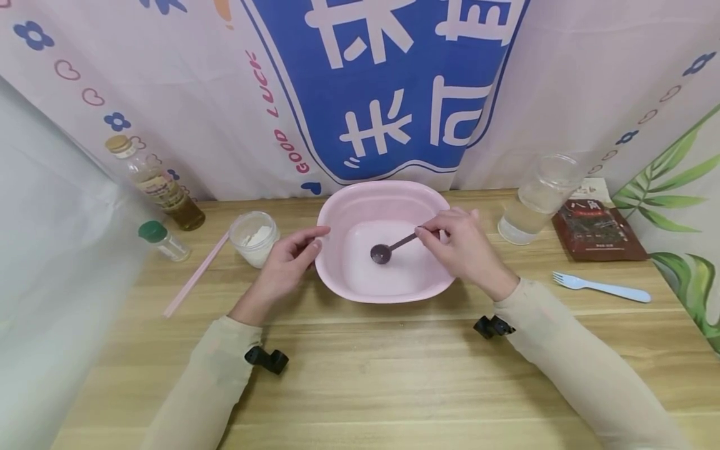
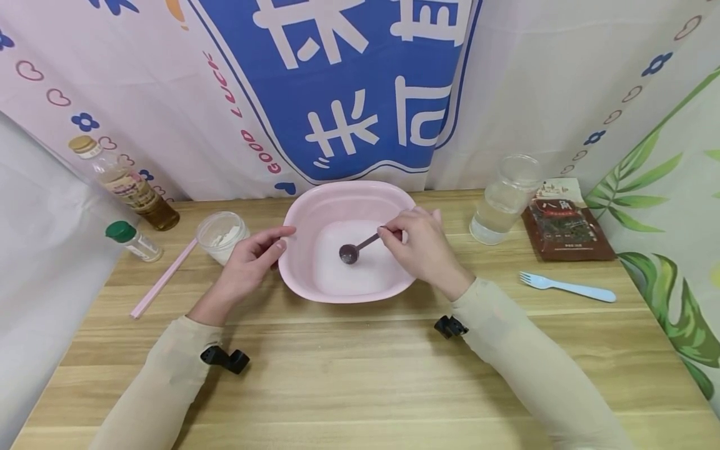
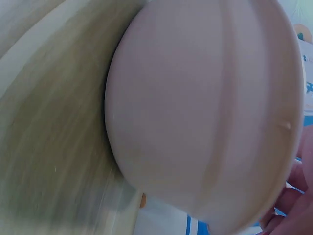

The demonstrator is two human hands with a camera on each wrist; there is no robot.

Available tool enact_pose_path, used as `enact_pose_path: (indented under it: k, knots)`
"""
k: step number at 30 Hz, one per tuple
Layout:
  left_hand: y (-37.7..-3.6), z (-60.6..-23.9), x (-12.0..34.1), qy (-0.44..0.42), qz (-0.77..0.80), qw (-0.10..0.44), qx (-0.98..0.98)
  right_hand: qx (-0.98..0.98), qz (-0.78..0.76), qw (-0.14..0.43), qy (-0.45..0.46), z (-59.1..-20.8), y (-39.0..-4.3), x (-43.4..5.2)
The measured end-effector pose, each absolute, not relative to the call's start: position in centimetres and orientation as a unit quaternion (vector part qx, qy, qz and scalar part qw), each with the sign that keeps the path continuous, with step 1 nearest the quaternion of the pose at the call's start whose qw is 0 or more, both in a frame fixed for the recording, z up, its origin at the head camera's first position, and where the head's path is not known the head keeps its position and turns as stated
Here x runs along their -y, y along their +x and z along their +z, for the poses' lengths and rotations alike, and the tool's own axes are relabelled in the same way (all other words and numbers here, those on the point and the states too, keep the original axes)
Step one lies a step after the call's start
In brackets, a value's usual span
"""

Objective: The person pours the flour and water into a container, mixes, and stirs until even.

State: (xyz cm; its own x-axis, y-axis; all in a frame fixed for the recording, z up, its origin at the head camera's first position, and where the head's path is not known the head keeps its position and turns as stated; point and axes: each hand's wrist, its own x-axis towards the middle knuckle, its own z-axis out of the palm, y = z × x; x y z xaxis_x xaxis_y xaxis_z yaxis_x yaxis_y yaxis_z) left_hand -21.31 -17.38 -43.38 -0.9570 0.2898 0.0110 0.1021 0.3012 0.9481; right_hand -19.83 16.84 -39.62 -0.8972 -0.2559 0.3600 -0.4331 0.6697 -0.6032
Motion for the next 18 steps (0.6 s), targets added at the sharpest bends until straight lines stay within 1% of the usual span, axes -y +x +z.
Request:
enact_pose_path:
  k: [3, 6, 18]
  knots:
    - [-21.3, -43.4, 17.5, 0.125, 0.58, 0.08, -0.801, 0.91, 0.35, 0.108, 0.193, -39.8, -19.9, -16.4]
    - [-21.3, -43.3, 17.4, 0.127, 0.578, 0.079, -0.802, 0.92, 0.327, 0.109, 0.185, -39.8, -20.0, -16.4]
    - [-21.3, -43.3, 17.4, 0.121, 0.572, 0.082, -0.807, 0.935, 0.279, 0.163, 0.144, -39.5, -20.2, -19.0]
